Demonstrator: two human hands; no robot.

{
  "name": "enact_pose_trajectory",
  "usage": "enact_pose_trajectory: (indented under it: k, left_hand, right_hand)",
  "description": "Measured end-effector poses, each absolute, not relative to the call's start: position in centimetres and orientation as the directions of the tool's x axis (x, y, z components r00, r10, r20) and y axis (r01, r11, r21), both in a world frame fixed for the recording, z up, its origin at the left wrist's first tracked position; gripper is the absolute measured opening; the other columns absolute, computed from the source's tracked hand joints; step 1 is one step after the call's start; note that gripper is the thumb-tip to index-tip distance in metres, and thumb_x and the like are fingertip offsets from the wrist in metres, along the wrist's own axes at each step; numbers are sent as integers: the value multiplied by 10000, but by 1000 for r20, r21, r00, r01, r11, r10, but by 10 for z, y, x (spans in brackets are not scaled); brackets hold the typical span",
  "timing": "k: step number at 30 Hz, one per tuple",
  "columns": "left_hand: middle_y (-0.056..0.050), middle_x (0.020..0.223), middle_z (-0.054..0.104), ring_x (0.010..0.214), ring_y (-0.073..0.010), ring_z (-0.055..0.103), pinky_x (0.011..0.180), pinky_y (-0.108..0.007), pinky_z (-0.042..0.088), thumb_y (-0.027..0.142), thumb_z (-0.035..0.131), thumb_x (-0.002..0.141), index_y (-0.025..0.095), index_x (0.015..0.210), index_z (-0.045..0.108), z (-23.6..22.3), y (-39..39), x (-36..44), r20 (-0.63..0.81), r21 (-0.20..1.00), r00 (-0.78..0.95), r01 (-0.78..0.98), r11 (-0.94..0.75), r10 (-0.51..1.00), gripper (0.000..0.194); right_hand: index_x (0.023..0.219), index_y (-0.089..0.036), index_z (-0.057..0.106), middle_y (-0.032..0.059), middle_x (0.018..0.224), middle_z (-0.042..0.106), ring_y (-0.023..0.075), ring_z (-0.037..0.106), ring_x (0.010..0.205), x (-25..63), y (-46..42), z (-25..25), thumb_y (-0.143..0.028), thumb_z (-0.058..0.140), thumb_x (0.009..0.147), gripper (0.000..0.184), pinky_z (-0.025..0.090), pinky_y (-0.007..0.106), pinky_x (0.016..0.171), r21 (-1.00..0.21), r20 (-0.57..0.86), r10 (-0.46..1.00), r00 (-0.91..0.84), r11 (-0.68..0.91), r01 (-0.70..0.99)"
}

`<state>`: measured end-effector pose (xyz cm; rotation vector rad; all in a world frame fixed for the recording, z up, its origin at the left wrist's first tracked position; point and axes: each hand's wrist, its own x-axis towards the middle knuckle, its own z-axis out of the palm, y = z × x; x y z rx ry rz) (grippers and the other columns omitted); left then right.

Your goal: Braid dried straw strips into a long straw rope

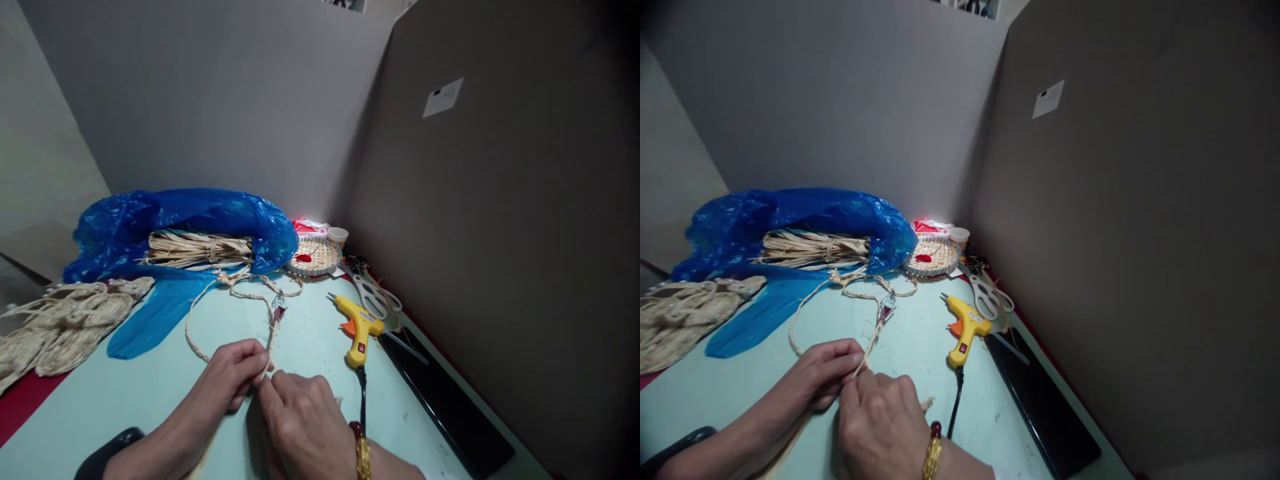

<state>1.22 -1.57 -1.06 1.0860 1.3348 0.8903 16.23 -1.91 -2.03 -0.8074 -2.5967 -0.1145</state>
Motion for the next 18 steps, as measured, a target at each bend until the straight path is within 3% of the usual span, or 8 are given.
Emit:
enact_pose_trajectory:
  k: [3,6,9,13,15,18]
  left_hand:
    - [114,487,320,440,-57,182,416,-218,111,438,598,736,182,640,488,-10,-19,12,-285,957,51,65,282,957,295]
    - [110,486,343,427,-52,200,408,-211,123,415,610,731,175,655,508,-13,-18,11,-270,961,41,72,267,962,272]
    - [102,502,359,421,-47,219,401,-200,138,400,600,749,167,662,522,-15,-15,10,-239,968,64,95,232,969,260]
    - [105,496,373,402,-37,198,381,-183,123,430,604,749,165,703,543,-13,-14,10,-269,961,83,95,262,959,275]
    - [110,477,373,384,-31,178,366,-182,106,439,617,731,171,689,539,-11,-14,11,-285,957,93,74,279,954,282]
    - [104,476,404,365,-26,180,359,-184,99,448,628,710,182,658,524,-8,-15,14,-325,944,81,82,318,942,290]
  right_hand:
    - [821,-149,584,59,720,632,186,540,549,165,-18,-15,-193,561,685,145,140,307,463,-121,358,562,-746,820,560]
    - [765,-182,601,28,686,619,165,532,584,169,-13,-5,-241,519,807,110,271,294,535,-316,428,655,-622,754,576]
    - [880,-178,645,51,799,652,189,579,755,174,-5,4,-277,536,850,150,365,301,695,-560,434,803,-407,595,577]
    - [937,-154,642,34,740,660,154,592,680,175,8,1,-258,547,843,169,399,241,622,-875,70,857,-510,299,381]
    - [907,-152,635,4,657,626,120,552,577,174,13,-3,-241,507,854,164,379,215,554,-939,-50,825,-563,154,309]
    - [862,-145,657,-10,663,590,86,464,526,173,17,-5,-234,506,838,177,335,200,517,-949,-88,846,-525,89,303]
